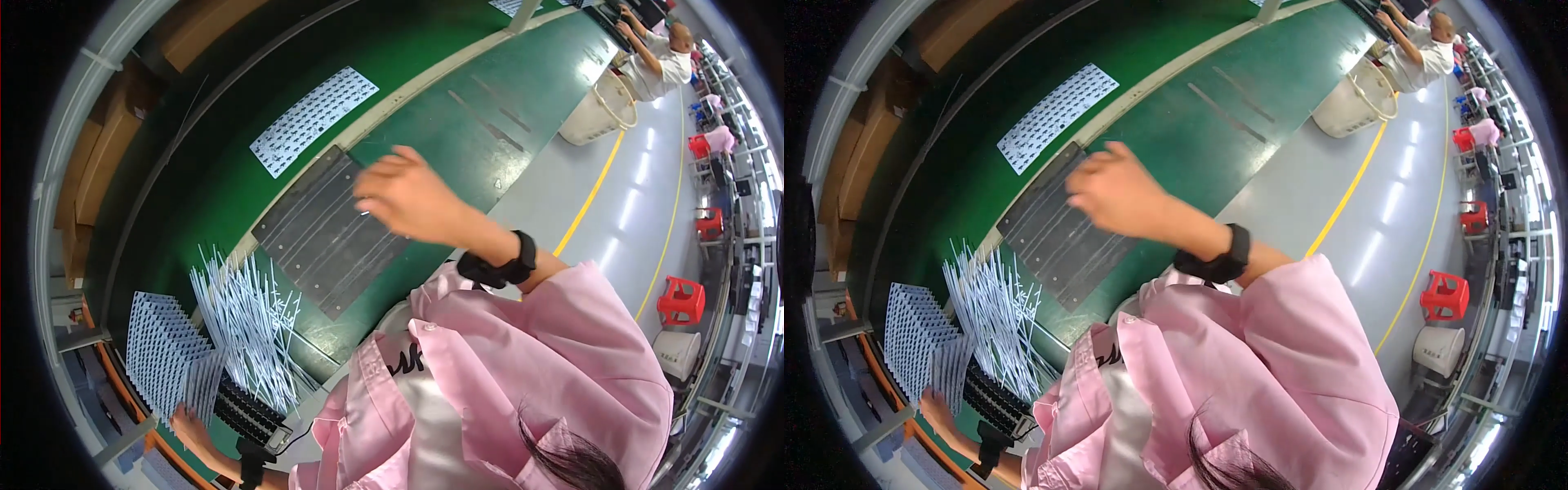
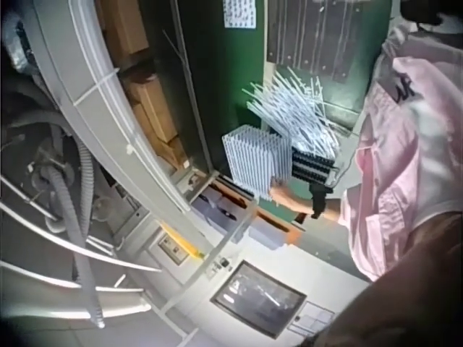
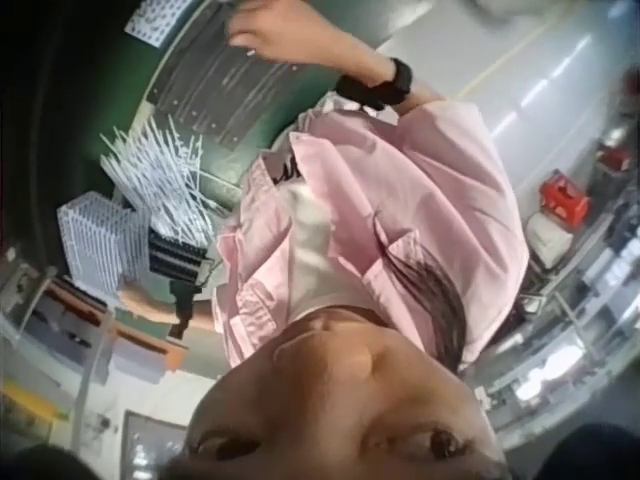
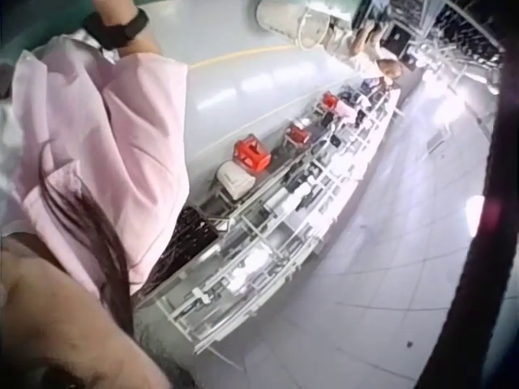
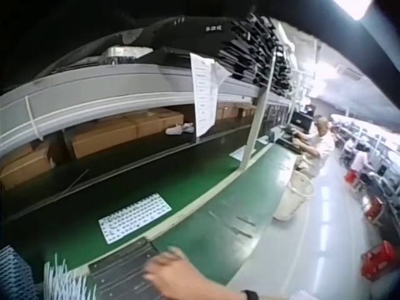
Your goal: The worker is assembling electronic components by inserting cable ties into a template on a production line.
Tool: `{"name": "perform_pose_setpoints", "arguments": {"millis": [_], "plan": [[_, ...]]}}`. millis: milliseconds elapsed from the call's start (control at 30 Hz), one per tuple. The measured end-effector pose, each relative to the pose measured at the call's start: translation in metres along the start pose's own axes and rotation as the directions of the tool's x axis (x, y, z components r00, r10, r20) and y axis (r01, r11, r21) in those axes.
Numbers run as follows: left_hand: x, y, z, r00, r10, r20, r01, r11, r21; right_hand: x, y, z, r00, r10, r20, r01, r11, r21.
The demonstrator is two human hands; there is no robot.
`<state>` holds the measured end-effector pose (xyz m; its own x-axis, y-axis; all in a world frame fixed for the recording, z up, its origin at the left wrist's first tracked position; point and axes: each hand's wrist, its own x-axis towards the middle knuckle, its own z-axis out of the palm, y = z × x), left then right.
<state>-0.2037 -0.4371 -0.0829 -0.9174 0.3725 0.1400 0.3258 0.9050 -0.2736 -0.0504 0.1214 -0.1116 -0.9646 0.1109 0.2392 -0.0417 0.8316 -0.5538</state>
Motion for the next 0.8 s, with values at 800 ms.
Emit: {"name": "perform_pose_setpoints", "arguments": {"millis": [800], "plan": [[-0.036, 0.227, 0.013, 0.908, 0.027, 0.417, 0.251, 0.763, -0.596, 0.019, 0.234, -0.05, 0.718, 0.416, 0.558, -0.344, 0.909, -0.235]]}}
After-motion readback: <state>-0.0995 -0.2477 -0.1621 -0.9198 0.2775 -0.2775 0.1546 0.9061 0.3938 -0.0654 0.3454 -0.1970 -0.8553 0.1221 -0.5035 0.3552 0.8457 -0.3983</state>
